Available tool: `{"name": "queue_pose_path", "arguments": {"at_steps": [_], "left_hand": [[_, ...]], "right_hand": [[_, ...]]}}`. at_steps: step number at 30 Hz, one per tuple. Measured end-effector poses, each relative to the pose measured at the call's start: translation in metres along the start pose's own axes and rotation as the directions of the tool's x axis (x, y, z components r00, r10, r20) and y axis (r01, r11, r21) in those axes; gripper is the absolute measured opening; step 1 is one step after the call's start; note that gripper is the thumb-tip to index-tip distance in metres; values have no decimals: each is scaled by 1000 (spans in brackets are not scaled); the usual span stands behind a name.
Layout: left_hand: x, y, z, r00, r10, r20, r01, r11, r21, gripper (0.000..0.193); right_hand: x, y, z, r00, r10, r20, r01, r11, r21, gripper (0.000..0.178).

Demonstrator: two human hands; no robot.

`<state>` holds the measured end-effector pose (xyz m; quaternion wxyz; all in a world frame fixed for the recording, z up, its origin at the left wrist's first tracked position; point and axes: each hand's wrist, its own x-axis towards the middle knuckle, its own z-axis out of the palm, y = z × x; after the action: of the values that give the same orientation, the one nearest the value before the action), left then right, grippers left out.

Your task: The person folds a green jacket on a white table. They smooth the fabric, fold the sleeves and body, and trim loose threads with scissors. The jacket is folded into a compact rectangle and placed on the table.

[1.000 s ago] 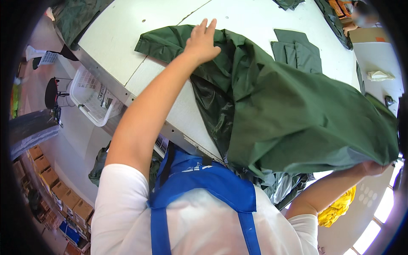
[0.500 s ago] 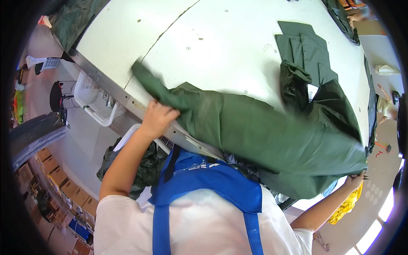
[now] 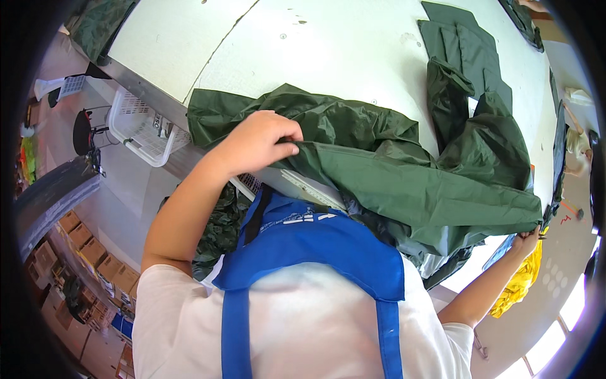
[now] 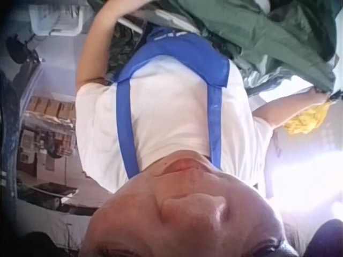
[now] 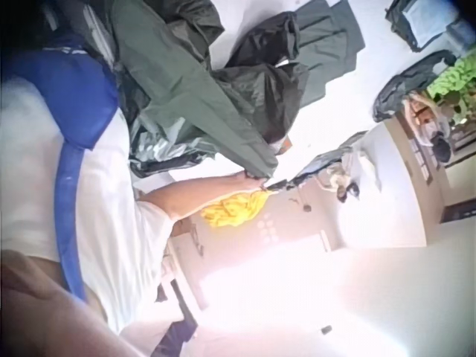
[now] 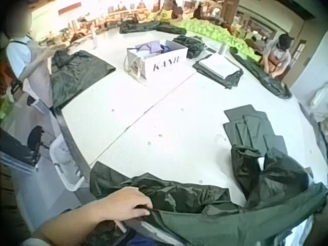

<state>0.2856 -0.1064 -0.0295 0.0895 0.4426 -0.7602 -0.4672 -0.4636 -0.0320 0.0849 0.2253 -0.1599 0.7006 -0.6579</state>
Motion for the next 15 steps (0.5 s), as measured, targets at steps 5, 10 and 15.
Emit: {"name": "queue_pose_path", "arguments": {"at_steps": [5,10,15], "left_hand": [[-3,4,-24,983,-180,40,181,898,-400,18],[-8,14,-35,983,-137,122,183,698,-692,30],[-7,33,-51,993,-94,75,115,559,-821,33]], "right_hand": [[32,-9,-15,996,44,-81,-45,999,-9,27],[60,-22,-12,996,86,-4,-86,996,-2,31],[120,-51,-40,998,18,61,-18,1000,2,24]]}}
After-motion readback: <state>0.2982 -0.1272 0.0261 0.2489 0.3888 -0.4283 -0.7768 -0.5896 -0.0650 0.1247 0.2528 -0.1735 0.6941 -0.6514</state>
